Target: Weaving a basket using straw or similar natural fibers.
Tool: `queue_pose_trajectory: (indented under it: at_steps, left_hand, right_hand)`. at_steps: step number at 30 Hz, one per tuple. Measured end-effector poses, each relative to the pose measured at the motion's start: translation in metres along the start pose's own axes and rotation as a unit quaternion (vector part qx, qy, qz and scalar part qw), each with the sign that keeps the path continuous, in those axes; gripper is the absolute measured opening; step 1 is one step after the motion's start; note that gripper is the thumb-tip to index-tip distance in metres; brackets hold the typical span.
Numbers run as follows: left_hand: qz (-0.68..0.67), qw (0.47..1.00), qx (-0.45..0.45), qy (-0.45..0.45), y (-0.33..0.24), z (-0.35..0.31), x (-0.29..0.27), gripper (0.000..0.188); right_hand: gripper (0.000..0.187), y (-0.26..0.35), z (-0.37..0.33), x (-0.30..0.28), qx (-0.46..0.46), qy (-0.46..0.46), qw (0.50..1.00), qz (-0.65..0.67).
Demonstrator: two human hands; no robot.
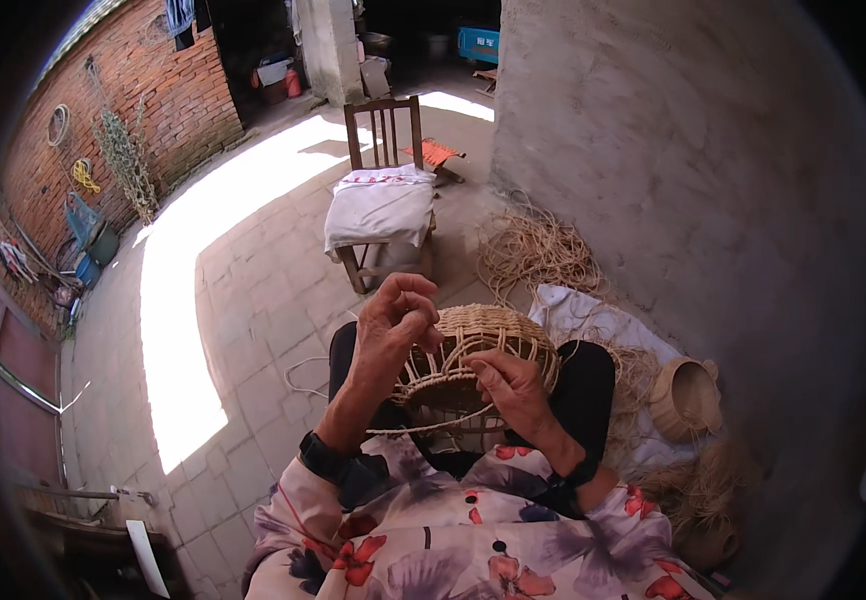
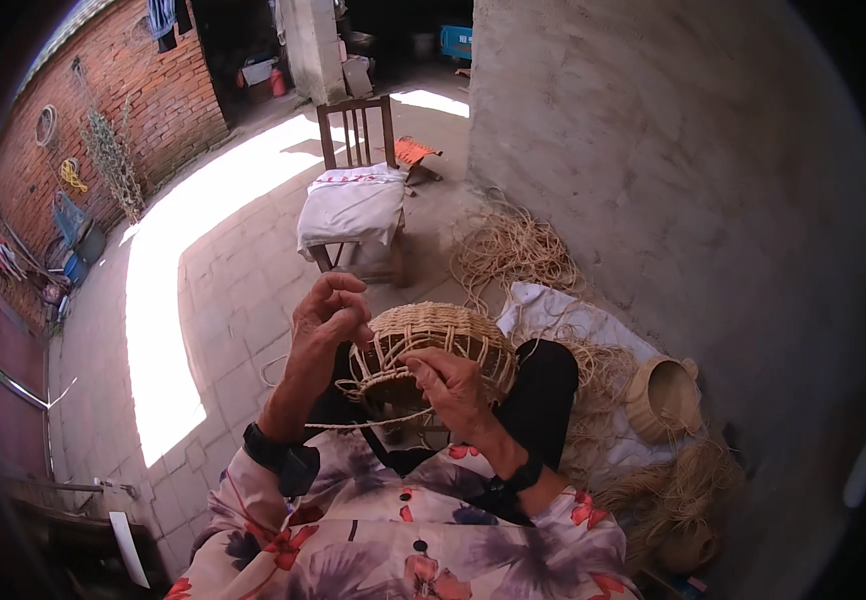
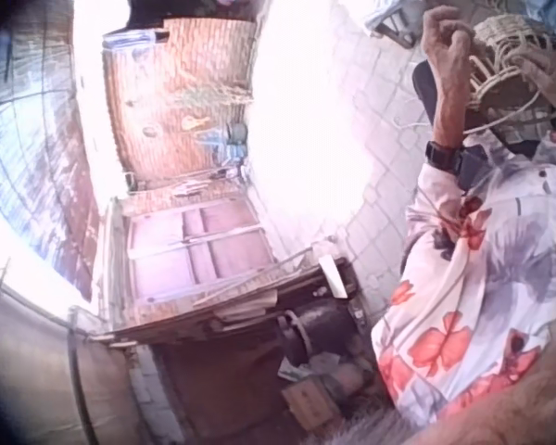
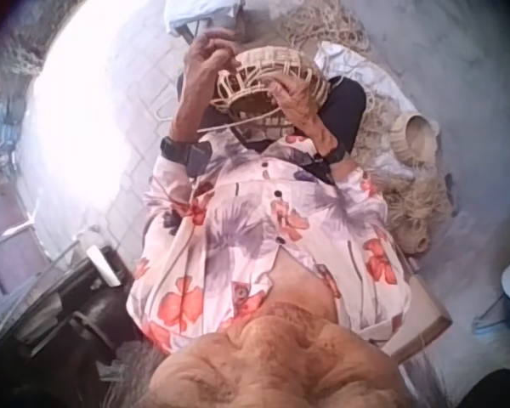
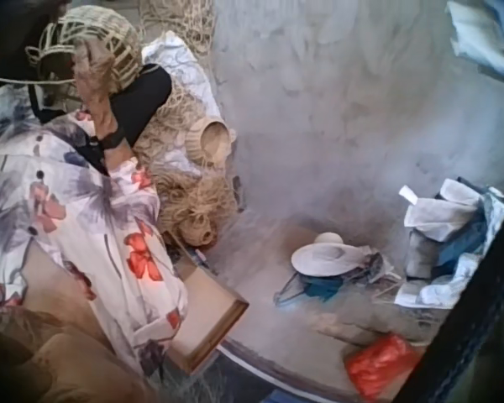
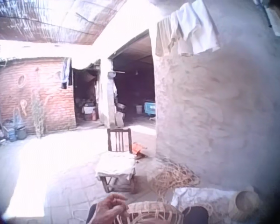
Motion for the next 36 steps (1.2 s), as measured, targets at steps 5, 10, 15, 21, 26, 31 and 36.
queue_pose_trajectory:
  at_steps: [5, 10, 15, 21, 26, 31, 36]
  left_hand:
    - [0.355, 0.93, 0.022, -0.092, 0.037, 0.0, -0.008, 0.039]
    - [0.285, 0.956, 0.055, -0.042, 0.047, -0.012, 0.002, 0.037]
    - [0.32, 0.947, 0.028, -0.001, 0.031, -0.013, -0.02, 0.02]
    - [0.075, 0.984, -0.046, 0.152, -0.011, -0.011, -0.002, 0.027]
    - [0.035, 0.988, -0.052, 0.14, 0.018, 0.002, -0.006, 0.025]
    - [0.091, 0.987, -0.079, 0.102, 0.063, 0.015, -0.003, 0.024]
    - [0.396, 0.916, 0.067, 0.017, 0.073, 0.013, 0.001, 0.038]
  right_hand:
    - [0.013, -0.008, 0.004, -0.027, -0.11, -0.12, 0.974, -0.155]
    - [0.01, 0.006, 0.01, -0.025, -0.124, -0.111, 0.964, -0.207]
    - [0.034, 0.017, 0.023, -0.019, -0.207, -0.038, 0.945, -0.251]
    - [0.062, 0.019, 0.032, 0.013, -0.167, 0.115, 0.97, -0.132]
    - [0.022, -0.003, 0.013, -0.007, -0.081, -0.006, 0.997, 0.017]
    - [0.008, -0.003, 0.006, -0.012, -0.078, -0.076, 0.992, -0.071]
    - [0.007, -0.005, 0.014, -0.012, -0.095, -0.049, 0.941, -0.322]
Point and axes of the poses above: each hand's wrist, its own z-axis towards the middle knuckle, its own x-axis out of the palm, y = z × x, the point moved 1 cm from there along z, towards the middle knuckle, and after that the axes turned 12 degrees about -x, right-handed, at the moved point
